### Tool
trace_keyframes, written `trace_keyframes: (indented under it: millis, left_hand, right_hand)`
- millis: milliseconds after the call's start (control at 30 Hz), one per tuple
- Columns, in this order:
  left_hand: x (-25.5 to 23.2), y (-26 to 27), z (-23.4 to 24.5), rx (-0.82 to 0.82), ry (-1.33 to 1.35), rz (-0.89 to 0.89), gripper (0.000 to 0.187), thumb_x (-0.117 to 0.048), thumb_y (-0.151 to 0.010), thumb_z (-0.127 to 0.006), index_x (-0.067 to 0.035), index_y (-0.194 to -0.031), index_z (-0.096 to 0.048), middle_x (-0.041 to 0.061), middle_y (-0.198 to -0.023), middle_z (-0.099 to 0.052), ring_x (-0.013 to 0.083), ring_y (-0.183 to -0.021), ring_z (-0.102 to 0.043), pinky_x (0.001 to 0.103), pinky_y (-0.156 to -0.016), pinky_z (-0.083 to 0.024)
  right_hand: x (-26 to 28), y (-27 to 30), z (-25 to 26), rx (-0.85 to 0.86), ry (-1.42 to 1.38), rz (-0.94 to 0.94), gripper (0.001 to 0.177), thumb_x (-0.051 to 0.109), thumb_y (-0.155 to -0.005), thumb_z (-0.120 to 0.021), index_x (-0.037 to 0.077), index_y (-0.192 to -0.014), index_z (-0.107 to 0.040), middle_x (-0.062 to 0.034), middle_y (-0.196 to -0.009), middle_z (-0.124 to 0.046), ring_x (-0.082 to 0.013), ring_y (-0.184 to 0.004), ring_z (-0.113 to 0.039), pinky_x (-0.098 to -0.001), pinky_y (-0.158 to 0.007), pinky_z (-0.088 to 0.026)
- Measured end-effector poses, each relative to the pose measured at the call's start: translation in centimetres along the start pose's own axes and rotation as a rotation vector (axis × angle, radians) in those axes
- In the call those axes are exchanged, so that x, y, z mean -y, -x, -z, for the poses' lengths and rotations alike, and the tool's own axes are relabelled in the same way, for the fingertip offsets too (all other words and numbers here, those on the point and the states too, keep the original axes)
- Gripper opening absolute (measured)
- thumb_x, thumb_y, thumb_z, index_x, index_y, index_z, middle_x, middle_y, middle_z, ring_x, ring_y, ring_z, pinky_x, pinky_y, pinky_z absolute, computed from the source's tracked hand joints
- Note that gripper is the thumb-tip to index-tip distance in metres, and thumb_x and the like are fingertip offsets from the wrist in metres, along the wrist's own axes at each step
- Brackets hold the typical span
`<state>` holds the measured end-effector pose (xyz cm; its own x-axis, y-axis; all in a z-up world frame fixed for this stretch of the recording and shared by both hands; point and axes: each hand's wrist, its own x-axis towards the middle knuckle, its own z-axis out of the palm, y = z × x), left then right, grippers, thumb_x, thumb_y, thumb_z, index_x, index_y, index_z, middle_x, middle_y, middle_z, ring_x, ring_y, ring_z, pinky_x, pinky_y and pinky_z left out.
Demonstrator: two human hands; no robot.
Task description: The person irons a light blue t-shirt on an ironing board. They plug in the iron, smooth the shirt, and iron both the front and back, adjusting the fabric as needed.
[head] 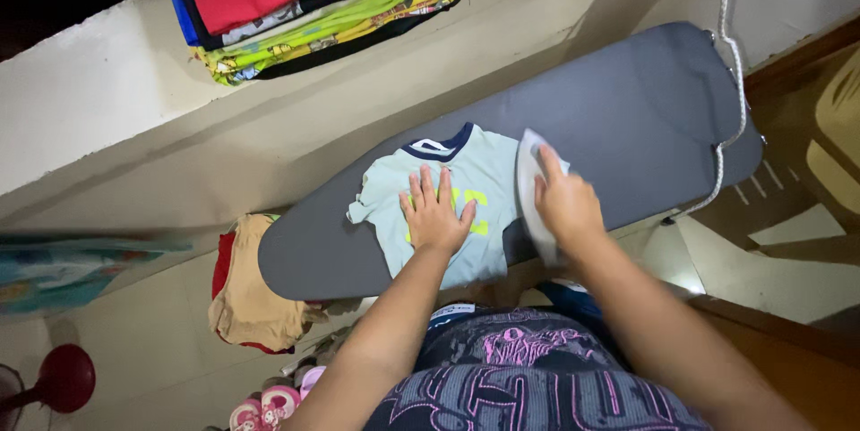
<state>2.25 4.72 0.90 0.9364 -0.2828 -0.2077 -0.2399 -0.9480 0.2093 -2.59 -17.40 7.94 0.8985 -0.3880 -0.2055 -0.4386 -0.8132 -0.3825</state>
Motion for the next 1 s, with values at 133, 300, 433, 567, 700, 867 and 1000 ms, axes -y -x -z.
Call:
trace_keyframes:
  millis: [133, 300, 433, 567, 700, 867, 1000]
  left_hand:
    - [0.0, 0.1, -0.3, -0.009, 0.007, 0.000, 0.086, -0.064, -0.090, -0.052, -0.019, -0.160, -0.029, 0.017, -0.169, -0.012, 0.0397, -0.155, -0.010, 0.062, -0.121, -0.005]
    - [-0.1, 0.3, 0.2, 0.021, 0.002, 0.001, 0.086, -0.063, -0.090, -0.052, -0.018, -0.160, -0.029, 0.019, -0.169, -0.013, 0.0395, -0.155, -0.009, 0.061, -0.121, -0.004]
    - [-0.1, 0.1, 0.3, -0.007, 0.010, -0.002, 0.087, -0.064, -0.089, -0.053, -0.019, -0.160, -0.029, 0.018, -0.168, -0.014, 0.0399, -0.154, -0.009, 0.061, -0.121, -0.004]
    - [0.0, 0.2, -0.1, -0.024, 0.019, -0.001, 0.086, -0.063, -0.091, -0.052, -0.020, -0.161, -0.029, 0.018, -0.169, -0.015, 0.0395, -0.155, -0.011, 0.061, -0.122, -0.005]
    - [0.0, 0.1, 0.0, -0.005, 0.012, 0.003, 0.086, -0.063, -0.090, -0.053, -0.020, -0.160, -0.029, 0.018, -0.169, -0.014, 0.0390, -0.154, -0.010, 0.061, -0.121, -0.005]
    - [-0.3, 0.3, 0.8, 0.032, 0.021, 0.019, 0.087, -0.063, -0.089, -0.054, -0.019, -0.160, -0.029, 0.016, -0.168, -0.015, 0.0382, -0.155, -0.010, 0.060, -0.121, -0.006]
    - [-0.5, 0.3, 1.3, 0.050, 0.023, 0.032, 0.087, -0.062, -0.088, -0.055, -0.020, -0.160, -0.030, 0.015, -0.169, -0.015, 0.0376, -0.155, -0.010, 0.060, -0.121, -0.005]
  right_hand:
    - [0.5, -5.0, 0.0, -0.047, 0.018, 0.009, 0.056, 0.030, -0.096, -0.062, 0.024, -0.149, -0.046, -0.0289, -0.090, -0.070, -0.0502, -0.082, -0.069, -0.0582, -0.075, -0.055]
    - [0.1, -2.5, 0.1, -0.028, -0.010, -0.013, 0.056, 0.030, -0.097, -0.061, 0.025, -0.151, -0.047, -0.0293, -0.090, -0.070, -0.0503, -0.082, -0.069, -0.0579, -0.076, -0.055]
    - [-0.4, 1.9, 0.7, 0.045, 0.030, -0.087, 0.055, 0.031, -0.098, -0.059, 0.025, -0.152, -0.045, -0.0285, -0.089, -0.071, -0.0487, -0.082, -0.070, -0.0574, -0.076, -0.056]
    - [-0.5, 0.0, 1.1, 0.020, 0.053, -0.067, 0.058, 0.031, -0.099, -0.058, 0.023, -0.154, -0.044, -0.0286, -0.089, -0.071, -0.0485, -0.083, -0.070, -0.0561, -0.077, -0.056]
    - [-0.2, -4.7, 1.8, 0.019, 0.068, -0.061, 0.058, 0.031, -0.099, -0.058, 0.023, -0.154, -0.043, -0.0282, -0.092, -0.071, -0.0481, -0.086, -0.070, -0.0560, -0.078, -0.055]
    - [-1.3, -2.0, 1.8, 0.007, 0.052, -0.028, 0.057, 0.030, -0.099, -0.059, 0.023, -0.154, -0.045, -0.0281, -0.092, -0.071, -0.0478, -0.084, -0.070, -0.0557, -0.077, -0.056]
    - [-2.4, 1.7, 2.6, 0.056, 0.051, -0.077, 0.056, 0.030, -0.098, -0.058, 0.025, -0.153, -0.045, -0.0290, -0.089, -0.071, -0.0479, -0.081, -0.070, -0.0565, -0.076, -0.056]
